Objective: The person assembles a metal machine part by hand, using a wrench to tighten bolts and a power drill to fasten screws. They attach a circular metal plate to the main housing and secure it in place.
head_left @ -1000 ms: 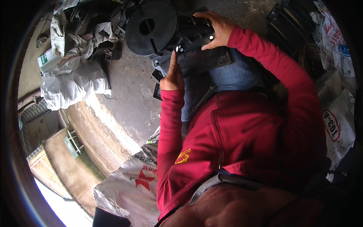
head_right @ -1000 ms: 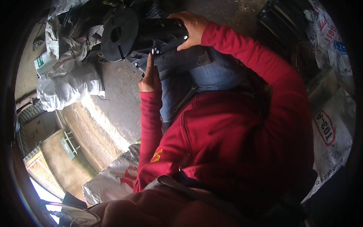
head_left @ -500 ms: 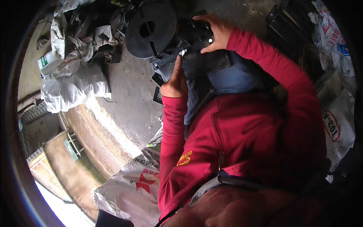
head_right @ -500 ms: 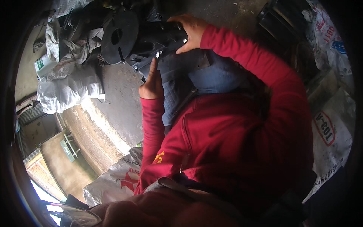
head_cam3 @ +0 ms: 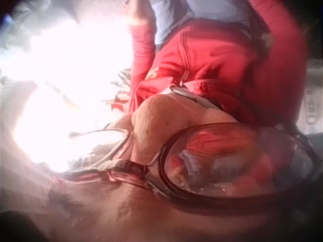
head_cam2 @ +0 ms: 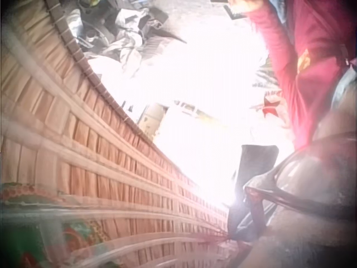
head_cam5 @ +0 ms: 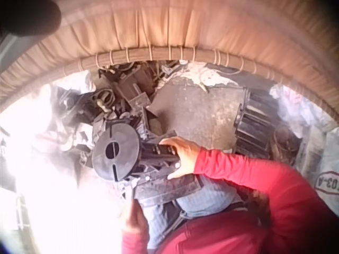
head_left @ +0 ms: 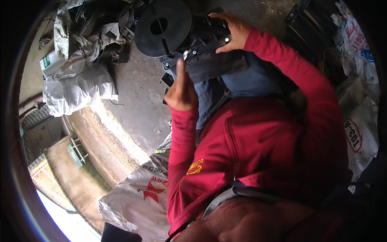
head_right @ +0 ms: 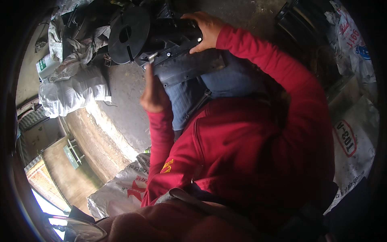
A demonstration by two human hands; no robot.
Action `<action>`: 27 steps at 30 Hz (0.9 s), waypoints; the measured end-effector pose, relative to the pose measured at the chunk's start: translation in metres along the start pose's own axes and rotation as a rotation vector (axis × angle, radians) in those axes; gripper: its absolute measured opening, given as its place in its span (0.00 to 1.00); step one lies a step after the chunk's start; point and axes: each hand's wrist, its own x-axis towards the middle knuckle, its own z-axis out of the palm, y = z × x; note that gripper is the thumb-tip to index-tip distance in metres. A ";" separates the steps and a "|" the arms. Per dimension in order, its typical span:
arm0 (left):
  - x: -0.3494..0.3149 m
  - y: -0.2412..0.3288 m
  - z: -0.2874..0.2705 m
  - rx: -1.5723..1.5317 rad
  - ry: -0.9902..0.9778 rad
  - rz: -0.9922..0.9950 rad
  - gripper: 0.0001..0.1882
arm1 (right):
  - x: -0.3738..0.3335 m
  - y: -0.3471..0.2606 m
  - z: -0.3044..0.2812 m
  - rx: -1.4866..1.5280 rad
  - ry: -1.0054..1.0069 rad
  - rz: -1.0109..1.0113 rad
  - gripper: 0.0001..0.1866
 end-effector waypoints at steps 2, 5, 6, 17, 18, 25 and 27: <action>-0.012 -0.011 0.008 0.120 -0.138 -0.043 0.26 | 0.001 0.004 0.004 0.011 0.026 -0.049 0.54; -0.005 -0.002 -0.011 -0.030 -0.098 -0.014 0.27 | 0.001 0.006 0.007 -0.010 0.006 0.007 0.54; 0.004 0.000 -0.015 -0.079 -0.015 -0.010 0.27 | 0.001 0.004 0.005 0.002 0.004 0.010 0.54; -0.007 -0.009 -0.026 -0.479 0.084 -0.268 0.18 | 0.011 -0.003 -0.005 0.011 -0.019 0.052 0.51; -0.012 -0.013 -0.032 -0.729 0.082 -0.428 0.15 | 0.014 -0.004 -0.008 0.005 -0.023 0.071 0.51; -0.018 -0.048 -0.106 -0.894 0.170 -0.433 0.17 | 0.066 -0.043 -0.065 0.070 -0.292 0.340 0.54; -0.017 -0.052 -0.122 -0.854 0.127 -0.425 0.18 | 0.075 -0.052 -0.087 0.382 -0.432 0.432 0.50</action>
